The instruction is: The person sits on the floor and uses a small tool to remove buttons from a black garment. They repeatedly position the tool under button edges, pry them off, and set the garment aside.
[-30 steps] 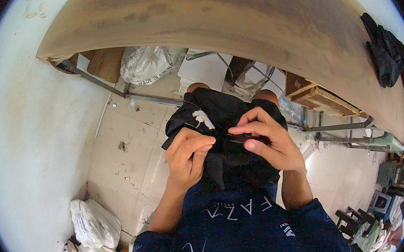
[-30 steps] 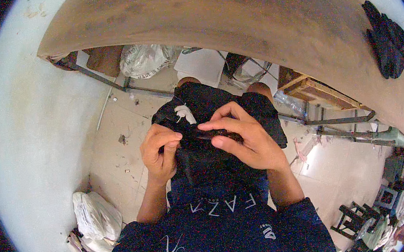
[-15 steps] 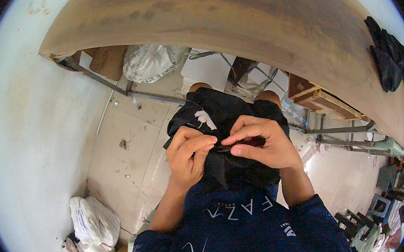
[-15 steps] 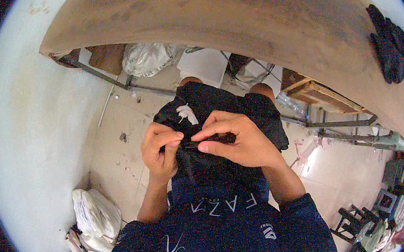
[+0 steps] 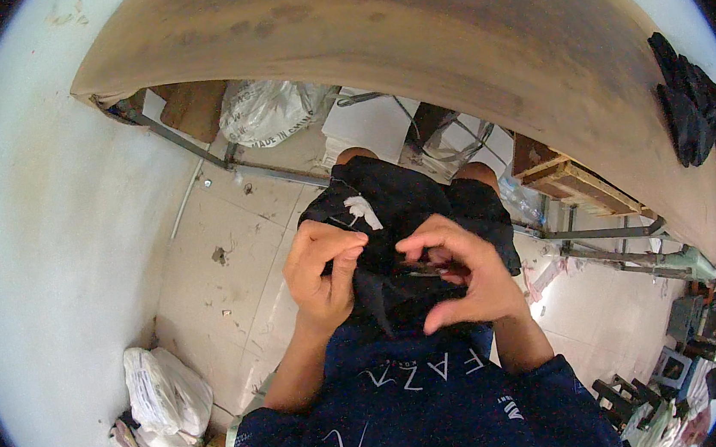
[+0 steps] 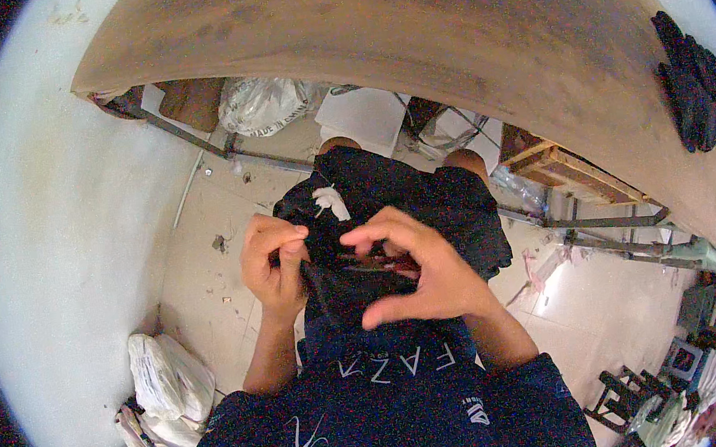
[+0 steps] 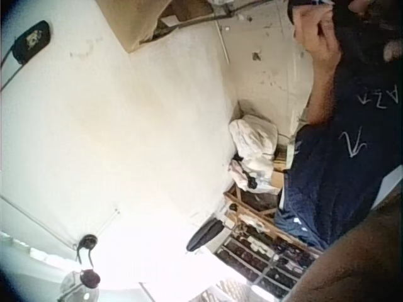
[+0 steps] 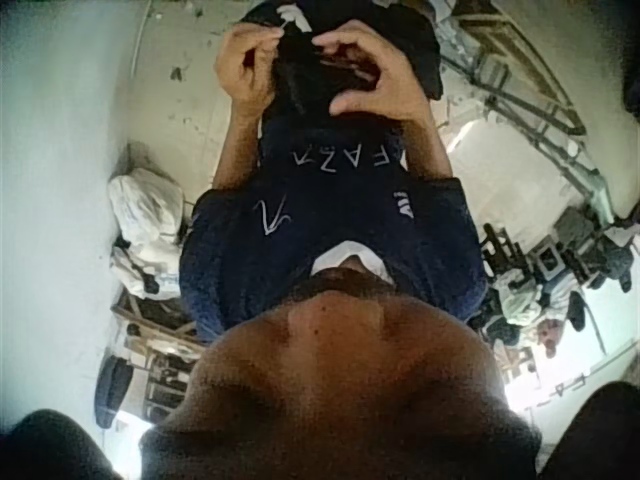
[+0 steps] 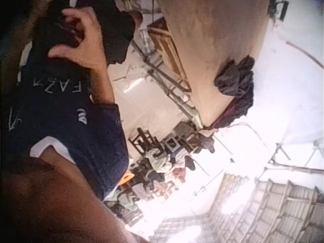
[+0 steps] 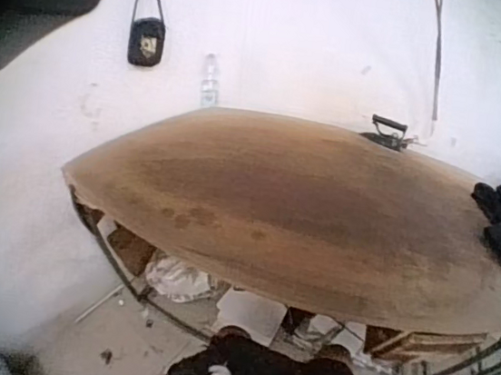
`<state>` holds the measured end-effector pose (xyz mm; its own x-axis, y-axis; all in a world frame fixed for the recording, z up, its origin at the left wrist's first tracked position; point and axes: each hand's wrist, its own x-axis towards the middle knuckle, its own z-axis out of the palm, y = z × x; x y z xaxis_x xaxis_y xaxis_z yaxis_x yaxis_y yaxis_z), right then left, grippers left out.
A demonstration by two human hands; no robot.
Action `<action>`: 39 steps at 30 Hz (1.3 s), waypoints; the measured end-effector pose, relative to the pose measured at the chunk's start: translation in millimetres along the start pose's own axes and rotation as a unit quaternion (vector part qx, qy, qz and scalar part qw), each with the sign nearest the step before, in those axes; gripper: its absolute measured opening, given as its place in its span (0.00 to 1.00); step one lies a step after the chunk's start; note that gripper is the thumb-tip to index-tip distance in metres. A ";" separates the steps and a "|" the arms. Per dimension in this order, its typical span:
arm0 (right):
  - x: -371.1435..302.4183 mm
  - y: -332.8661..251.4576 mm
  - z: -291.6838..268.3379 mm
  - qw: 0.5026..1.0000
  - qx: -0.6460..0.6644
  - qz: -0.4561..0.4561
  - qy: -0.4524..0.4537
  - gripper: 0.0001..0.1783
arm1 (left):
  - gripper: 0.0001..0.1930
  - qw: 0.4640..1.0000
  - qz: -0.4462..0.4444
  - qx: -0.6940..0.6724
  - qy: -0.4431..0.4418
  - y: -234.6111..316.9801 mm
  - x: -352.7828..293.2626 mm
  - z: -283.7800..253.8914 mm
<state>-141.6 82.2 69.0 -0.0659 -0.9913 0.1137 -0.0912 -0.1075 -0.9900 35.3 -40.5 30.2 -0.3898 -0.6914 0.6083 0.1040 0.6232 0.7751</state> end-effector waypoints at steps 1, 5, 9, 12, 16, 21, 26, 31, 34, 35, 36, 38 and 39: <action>-1.4 -2.8 7.4 0.999 -0.024 0.013 0.016 0.31 | 0.02 1.000 -0.020 -0.002 0.013 -0.2 -1.4 0.0; -9.2 25.7 9.5 0.961 -0.174 -0.099 0.192 0.20 | 0.06 0.994 -0.073 0.020 0.077 -16.7 2.3 -10.3; -7.9 18.2 5.7 0.945 -0.148 -0.123 0.266 0.16 | 0.05 0.926 -0.281 0.207 0.147 -55.4 9.1 -106.0; -5.3 18.9 2.5 0.945 -0.144 -0.126 0.263 0.16 | 0.06 0.900 -0.099 0.416 0.084 -50.0 7.9 -119.3; -3.9 22.4 8.5 0.941 -0.115 -0.084 0.308 0.15 | 0.13 0.884 -0.359 -0.172 -0.245 23.0 -5.5 -85.4; -0.4 14.4 15.2 0.944 -0.123 -0.105 0.289 0.17 | 0.24 0.732 -0.440 -0.458 -0.248 62.4 -44.5 15.3; -4.9 8.2 12.8 0.942 -0.158 -0.153 0.254 0.18 | 0.16 0.767 -0.398 -0.503 0.009 40.5 -44.0 34.2; -10.3 9.8 10.0 0.940 -0.181 -0.131 0.259 0.17 | 0.09 0.747 -0.394 -0.534 0.040 38.7 -34.9 34.3; -14.6 12.7 11.8 0.953 -0.126 -0.088 0.261 0.18 | 0.06 0.702 -0.438 -0.553 0.100 52.4 -23.5 40.3; -16.1 12.3 11.5 0.951 -0.141 -0.073 0.266 0.18 | 0.05 0.689 -0.451 -0.553 0.126 54.8 -21.6 42.3; -15.9 10.2 11.0 0.949 -0.155 -0.060 0.269 0.19 | 0.05 0.704 -0.434 -0.551 0.111 53.0 -21.9 40.4; -16.1 2.4 10.4 0.943 -0.175 -0.051 0.280 0.20 | 0.04 0.733 -0.399 -0.545 0.080 47.4 -24.3 35.8; -16.6 -4.8 10.0 0.940 -0.181 -0.056 0.285 0.20 | 0.04 0.746 -0.388 -0.535 0.081 45.9 -26.2 35.7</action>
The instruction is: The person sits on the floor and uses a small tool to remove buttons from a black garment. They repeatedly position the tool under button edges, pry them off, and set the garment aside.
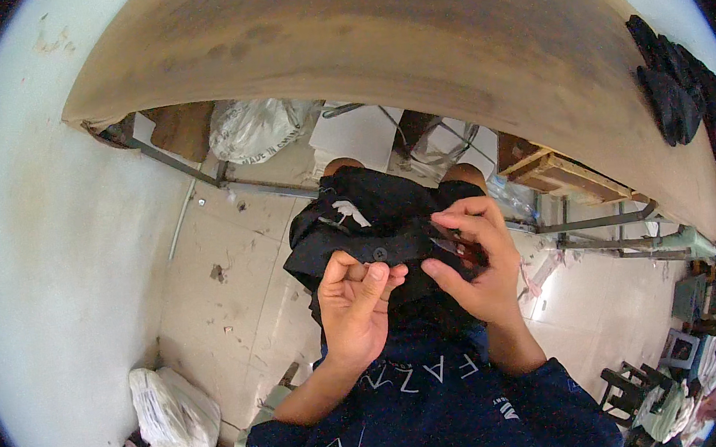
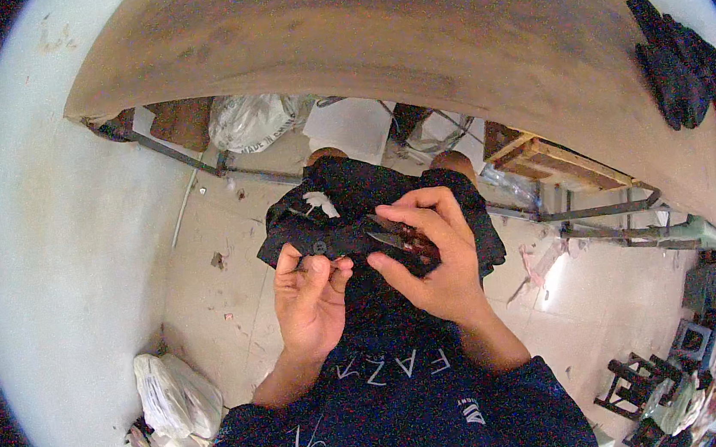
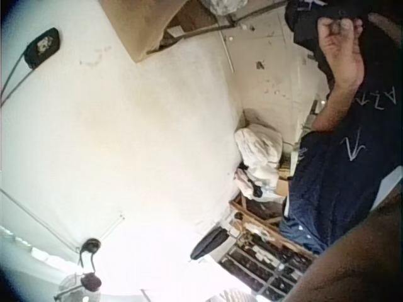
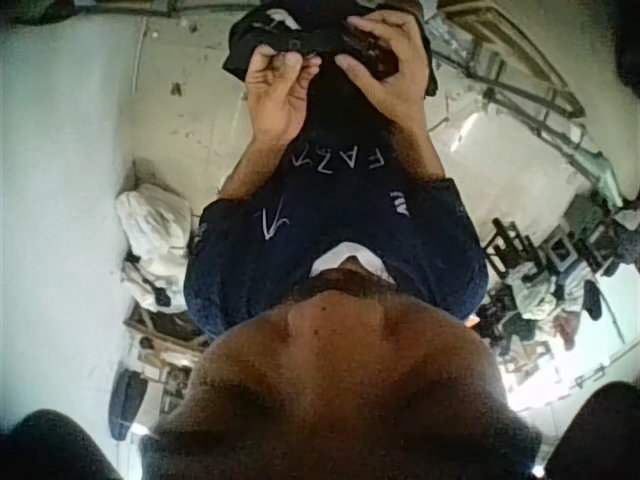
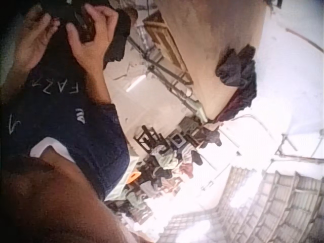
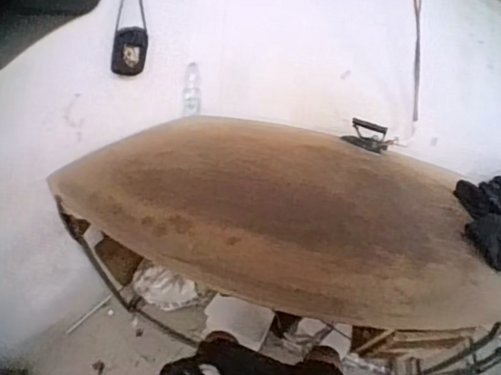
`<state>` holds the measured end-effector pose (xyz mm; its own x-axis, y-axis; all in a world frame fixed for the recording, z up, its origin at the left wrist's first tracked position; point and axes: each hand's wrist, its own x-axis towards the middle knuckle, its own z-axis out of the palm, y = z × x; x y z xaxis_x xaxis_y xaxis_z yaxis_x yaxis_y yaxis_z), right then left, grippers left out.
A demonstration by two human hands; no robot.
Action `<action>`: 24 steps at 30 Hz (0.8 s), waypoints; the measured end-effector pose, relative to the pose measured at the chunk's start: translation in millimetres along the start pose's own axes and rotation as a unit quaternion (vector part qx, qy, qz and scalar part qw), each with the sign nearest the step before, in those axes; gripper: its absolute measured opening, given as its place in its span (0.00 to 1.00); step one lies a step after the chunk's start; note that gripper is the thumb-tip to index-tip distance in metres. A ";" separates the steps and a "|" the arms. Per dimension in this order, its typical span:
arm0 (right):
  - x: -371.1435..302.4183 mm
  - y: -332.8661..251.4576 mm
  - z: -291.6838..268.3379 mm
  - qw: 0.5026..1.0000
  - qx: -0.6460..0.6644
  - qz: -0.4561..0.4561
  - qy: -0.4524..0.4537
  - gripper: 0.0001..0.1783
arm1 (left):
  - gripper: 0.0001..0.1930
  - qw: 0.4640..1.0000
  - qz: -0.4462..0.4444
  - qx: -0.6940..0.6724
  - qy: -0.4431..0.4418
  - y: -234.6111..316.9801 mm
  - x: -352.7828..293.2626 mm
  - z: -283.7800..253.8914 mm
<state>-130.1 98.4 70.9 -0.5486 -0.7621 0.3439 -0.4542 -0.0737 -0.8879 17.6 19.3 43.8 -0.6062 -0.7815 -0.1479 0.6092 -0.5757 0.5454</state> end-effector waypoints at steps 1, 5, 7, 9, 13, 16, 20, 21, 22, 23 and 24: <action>1.4 -5.8 -2.6 1.000 -0.005 -0.005 0.007 0.21 | 0.04 1.000 0.015 0.014 -0.003 -1.3 -0.4 -1.9; 1.0 -16.8 -16.1 0.997 -0.048 -0.017 -0.060 0.23 | 0.06 0.994 0.064 0.093 0.005 -5.1 1.5 -0.3; 0.8 -9.8 -14.5 0.996 -0.032 -0.047 -0.066 0.22 | 0.07 0.991 0.079 0.106 -0.002 -4.9 2.8 1.7; 2.1 -8.6 -12.9 0.995 -0.025 -0.053 -0.081 0.20 | 0.07 0.990 0.086 0.115 -0.005 -4.2 3.8 2.7; 6.4 -8.7 -9.4 0.997 -0.009 -0.049 -0.065 0.19 | 0.07 0.987 0.089 0.133 -0.009 -3.2 5.1 1.7; 7.8 -8.3 -6.9 0.997 0.003 -0.054 -0.063 0.18 | 0.07 0.984 0.095 0.148 -0.014 -5.6 4.8 -3.6; 8.6 -8.7 -4.5 0.995 -0.017 -0.064 -0.070 0.17 | 0.07 0.980 0.102 0.167 -0.022 -5.7 4.6 -4.5; 8.8 -9.2 -4.6 0.995 -0.026 -0.068 -0.071 0.16 | 0.08 0.981 0.098 0.168 -0.019 -5.7 4.7 -4.1; 8.7 -9.2 -4.6 0.995 -0.027 -0.072 -0.059 0.15 | 0.08 0.981 0.094 0.169 -0.016 -5.7 4.7 -3.7; 8.6 -8.9 -4.5 0.996 -0.027 -0.075 -0.048 0.14 | 0.08 0.981 0.090 0.171 -0.013 -5.7 4.7 -3.3; 8.3 -8.1 -4.0 0.996 -0.027 -0.079 -0.038 0.14 | 0.08 0.982 0.091 0.165 -0.010 -5.2 4.5 -2.5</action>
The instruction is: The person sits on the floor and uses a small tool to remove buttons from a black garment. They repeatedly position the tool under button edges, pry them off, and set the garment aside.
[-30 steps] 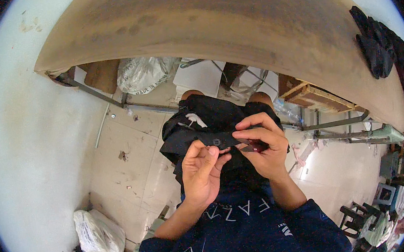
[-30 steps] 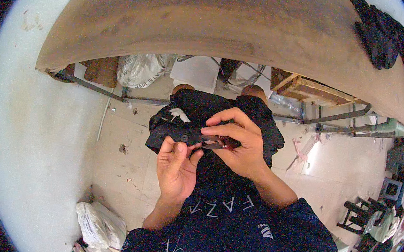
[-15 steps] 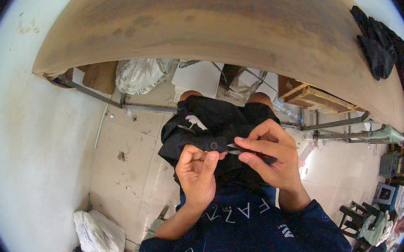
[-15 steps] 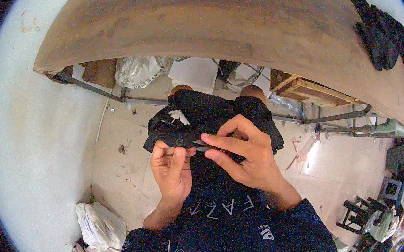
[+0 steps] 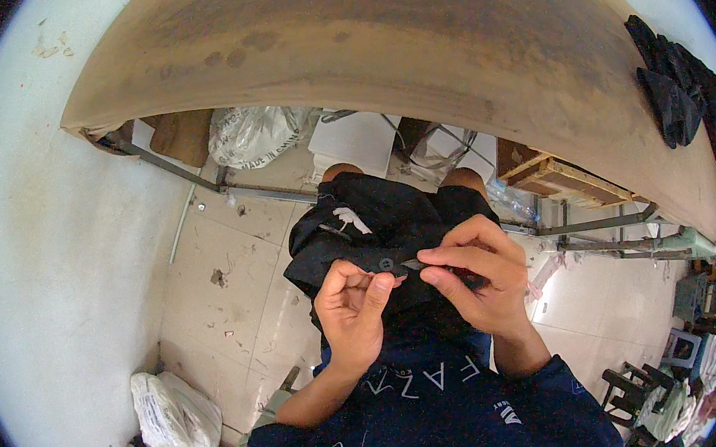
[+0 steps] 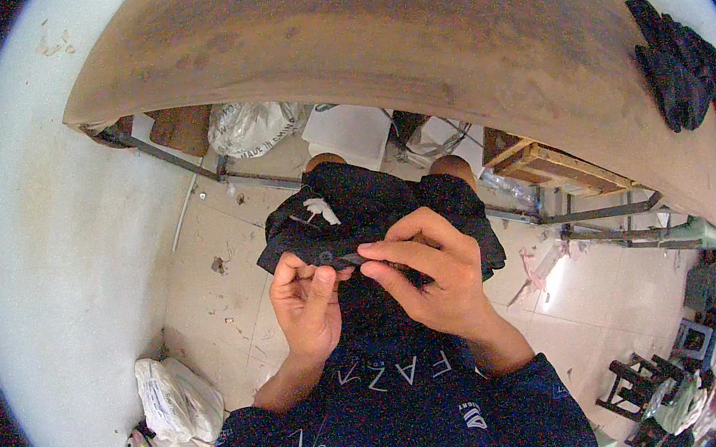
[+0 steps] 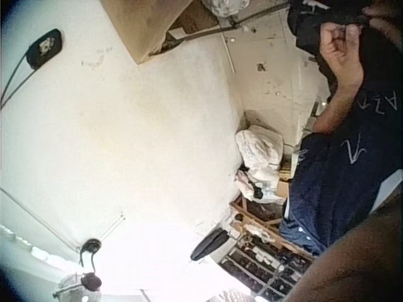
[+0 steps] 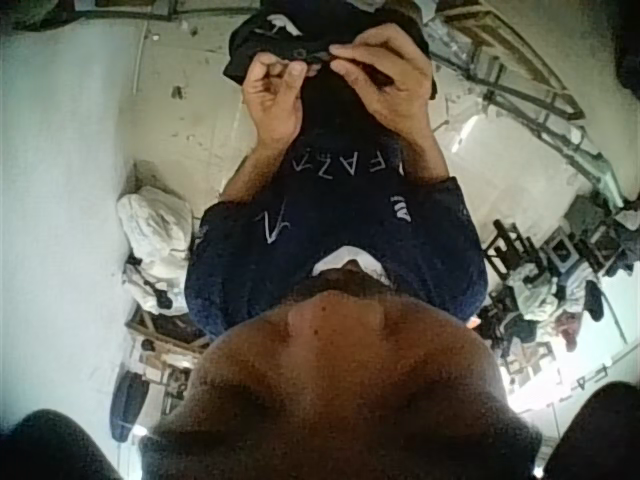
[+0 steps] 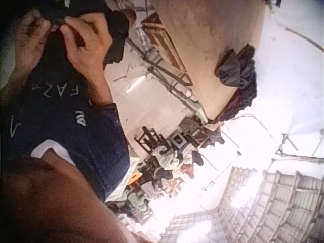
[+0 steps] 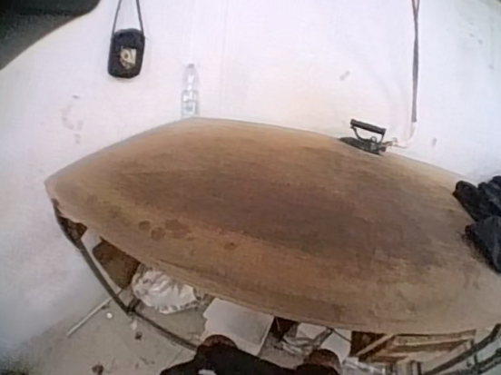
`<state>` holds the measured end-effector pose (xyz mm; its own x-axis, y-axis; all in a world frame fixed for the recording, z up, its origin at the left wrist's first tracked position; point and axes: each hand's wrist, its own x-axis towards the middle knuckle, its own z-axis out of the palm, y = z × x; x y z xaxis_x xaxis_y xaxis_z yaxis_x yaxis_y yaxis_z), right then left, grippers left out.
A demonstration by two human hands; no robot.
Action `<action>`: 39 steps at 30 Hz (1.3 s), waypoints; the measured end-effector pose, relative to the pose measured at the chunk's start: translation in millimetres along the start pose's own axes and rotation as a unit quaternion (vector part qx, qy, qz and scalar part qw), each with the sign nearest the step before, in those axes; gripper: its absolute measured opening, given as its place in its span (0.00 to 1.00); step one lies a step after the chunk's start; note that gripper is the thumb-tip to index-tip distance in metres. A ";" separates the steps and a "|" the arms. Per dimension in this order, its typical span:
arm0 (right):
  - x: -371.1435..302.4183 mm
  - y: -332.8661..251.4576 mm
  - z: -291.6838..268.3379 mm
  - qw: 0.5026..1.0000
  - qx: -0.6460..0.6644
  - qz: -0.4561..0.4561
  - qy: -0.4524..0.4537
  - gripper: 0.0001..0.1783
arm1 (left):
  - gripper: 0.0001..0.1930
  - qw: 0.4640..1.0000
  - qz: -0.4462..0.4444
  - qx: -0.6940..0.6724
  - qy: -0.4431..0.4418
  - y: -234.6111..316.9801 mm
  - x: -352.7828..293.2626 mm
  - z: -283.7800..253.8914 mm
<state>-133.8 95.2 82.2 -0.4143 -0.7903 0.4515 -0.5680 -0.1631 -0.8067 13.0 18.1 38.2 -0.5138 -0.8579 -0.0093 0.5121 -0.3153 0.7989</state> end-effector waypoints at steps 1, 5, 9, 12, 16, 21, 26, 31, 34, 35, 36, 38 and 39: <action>-0.9 0.9 -0.3 1.000 0.001 0.006 0.003 0.15 | 0.08 1.000 0.000 -0.006 0.004 1.2 0.0 0.9; -0.9 1.9 -5.1 0.999 0.015 0.035 -0.006 0.24 | 0.08 1.000 -0.003 -0.023 0.012 3.2 0.8 1.0; 7.1 13.3 4.2 0.997 0.038 0.041 -0.052 0.37 | 0.07 0.998 -0.004 -0.061 0.020 9.3 -0.2 2.8; -6.6 35.5 20.4 0.990 0.045 0.121 -0.064 0.32 | 0.06 0.995 -0.008 -0.093 0.021 13.2 1.9 0.3; -7.7 40.6 19.6 0.994 0.076 0.084 -0.013 0.18 | 0.05 0.993 -0.013 -0.110 0.046 15.7 7.0 -15.1; -6.2 30.7 12.7 0.997 0.060 -0.016 0.054 0.14 | 0.07 0.991 -0.027 -0.128 0.036 12.3 2.2 -11.6; -14.6 24.2 8.7 0.992 -0.008 -0.084 0.094 0.14 | 0.17 0.988 -0.074 -0.130 -0.040 -10.8 -17.7 -3.4; -20.5 25.3 5.1 0.983 -0.055 -0.150 0.088 0.15 | 0.11 0.994 -0.077 -0.080 -0.017 -15.4 -14.7 8.9; -23.0 25.2 5.2 0.985 -0.039 -0.145 0.080 0.14 | 0.09 0.990 -0.085 -0.109 -0.042 -15.1 -8.3 5.0; -21.7 23.1 4.6 0.989 -0.029 -0.123 0.077 0.14 | 0.08 0.989 -0.088 -0.112 -0.050 -13.1 -6.7 6.6; -19.7 19.2 3.9 0.992 -0.017 -0.100 0.073 0.13 | 0.08 0.988 -0.091 -0.115 -0.057 -8.6 -5.6 10.2; -15.7 10.8 -0.5 0.996 0.000 -0.057 0.068 0.14 | 0.07 0.989 -0.090 -0.112 -0.043 -7.0 -5.7 12.4; -13.4 5.8 -4.3 0.997 0.005 -0.038 0.068 0.15 | 0.07 0.990 -0.084 -0.107 -0.022 -7.8 -6.3 13.2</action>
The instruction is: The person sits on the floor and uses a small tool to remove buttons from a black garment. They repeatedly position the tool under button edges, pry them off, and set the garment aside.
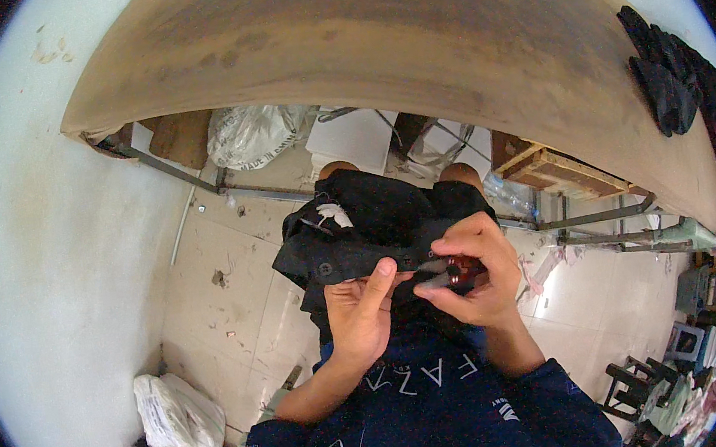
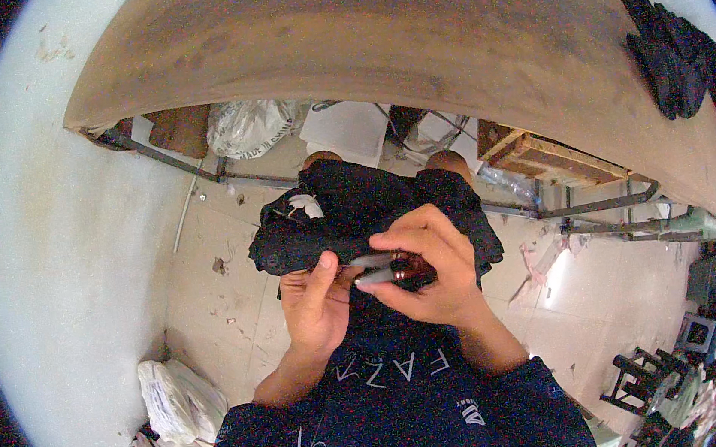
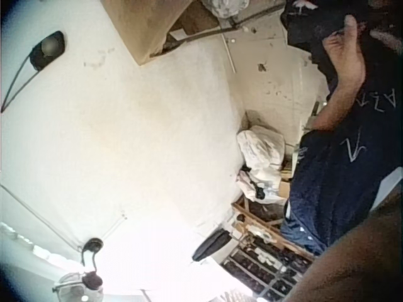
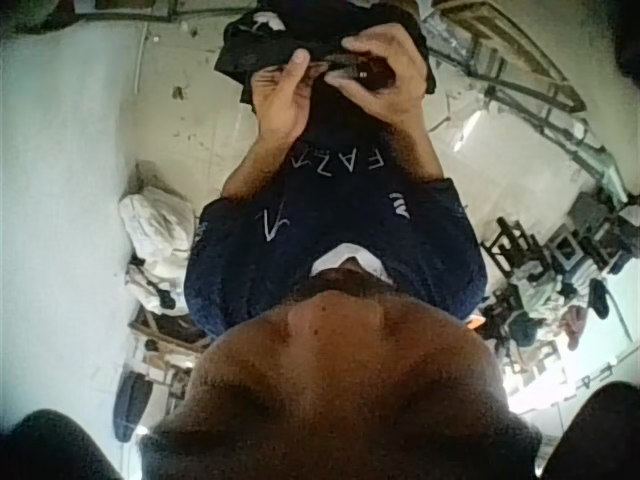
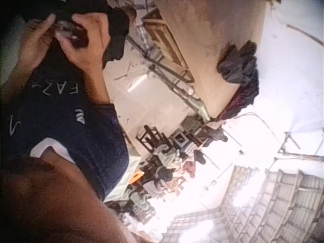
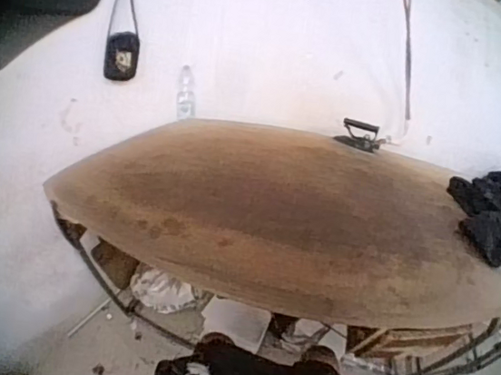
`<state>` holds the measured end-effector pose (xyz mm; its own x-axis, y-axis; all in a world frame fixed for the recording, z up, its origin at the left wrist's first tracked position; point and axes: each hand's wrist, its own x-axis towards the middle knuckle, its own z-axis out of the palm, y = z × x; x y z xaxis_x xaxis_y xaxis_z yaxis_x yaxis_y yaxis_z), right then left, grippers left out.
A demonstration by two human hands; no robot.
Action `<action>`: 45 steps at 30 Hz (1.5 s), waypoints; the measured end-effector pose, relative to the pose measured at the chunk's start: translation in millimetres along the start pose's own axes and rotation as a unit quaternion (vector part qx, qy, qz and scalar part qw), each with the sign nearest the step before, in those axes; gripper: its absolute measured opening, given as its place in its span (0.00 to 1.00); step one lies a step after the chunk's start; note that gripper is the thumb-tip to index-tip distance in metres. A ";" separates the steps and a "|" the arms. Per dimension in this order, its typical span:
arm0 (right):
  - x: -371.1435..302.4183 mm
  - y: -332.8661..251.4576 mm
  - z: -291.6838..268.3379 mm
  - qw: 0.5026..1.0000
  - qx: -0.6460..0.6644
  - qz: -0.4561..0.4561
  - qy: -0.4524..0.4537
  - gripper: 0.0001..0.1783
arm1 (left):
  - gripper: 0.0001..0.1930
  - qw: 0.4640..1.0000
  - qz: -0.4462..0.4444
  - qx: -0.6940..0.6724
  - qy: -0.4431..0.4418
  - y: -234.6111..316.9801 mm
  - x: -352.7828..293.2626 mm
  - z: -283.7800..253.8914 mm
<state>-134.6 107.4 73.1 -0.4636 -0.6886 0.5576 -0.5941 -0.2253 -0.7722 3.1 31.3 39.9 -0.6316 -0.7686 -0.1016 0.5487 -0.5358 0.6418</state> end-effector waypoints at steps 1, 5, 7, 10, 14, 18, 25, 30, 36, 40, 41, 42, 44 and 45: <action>2.0 -3.2 -3.1 1.000 0.004 0.020 0.000 0.16 | 0.07 1.000 0.007 0.003 0.020 -0.7 -0.2 0.3; -3.3 -2.5 -16.2 0.997 -0.060 0.020 -0.054 0.20 | 0.07 0.999 0.018 0.023 0.012 -4.4 1.2 -6.6; -1.2 -4.0 -16.6 0.995 -0.083 -0.011 -0.056 0.20 | 0.07 1.000 0.020 0.021 0.012 -3.5 1.7 -5.1; 1.6 -6.5 -17.0 0.990 -0.117 -0.043 -0.064 0.20 | 0.06 1.000 0.020 0.020 0.014 -4.3 1.5 -5.7; 3.8 -6.9 -13.5 0.988 -0.129 -0.047 -0.064 0.20 | 0.06 0.999 0.024 0.022 0.011 -2.0 2.0 -2.2; 3.5 -6.0 -11.7 0.987 -0.138 -0.045 -0.073 0.19 | 0.06 0.999 0.030 0.037 0.013 -1.7 1.7 -1.8; 0.0 -5.7 -11.9 0.994 -0.103 0.026 0.005 0.18 | 0.06 0.998 0.022 0.044 0.030 -2.1 3.4 -0.6; 6.3 -15.8 -9.3 0.997 -0.060 0.041 -0.022 0.23 | 0.11 0.998 -0.017 0.019 0.050 1.3 3.2 -0.1; -3.1 -2.1 6.3 0.976 -0.176 -0.122 -0.050 0.22 | 0.10 0.999 -0.041 -0.021 -0.001 -0.6 0.4 -16.9; -1.7 9.7 11.1 0.966 -0.179 -0.181 -0.042 0.22 | 0.09 0.999 -0.025 -0.026 0.019 -0.5 2.7 -9.5; -2.3 12.0 11.1 0.971 -0.159 -0.177 -0.034 0.21 | 0.09 0.999 -0.028 -0.032 0.033 1.6 3.1 -3.7; -3.0 12.9 11.1 0.975 -0.138 -0.171 -0.026 0.20 | 0.09 0.998 -0.033 -0.040 0.048 5.0 2.7 2.7; -6.1 10.4 9.6 0.991 -0.056 -0.124 -0.009 0.17 | 0.10 0.997 -0.041 -0.043 0.053 8.0 3.4 3.3; -8.1 9.6 7.0 0.995 -0.014 -0.099 -0.001 0.16 | 0.10 0.997 -0.044 -0.038 0.045 8.1 4.0 -0.2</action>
<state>-132.0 106.0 59.1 -0.3344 -0.6332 0.6980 -0.6920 -0.3378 -0.6379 5.1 23.8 44.6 -0.6289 -0.7444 -0.2244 0.5365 -0.6244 0.5677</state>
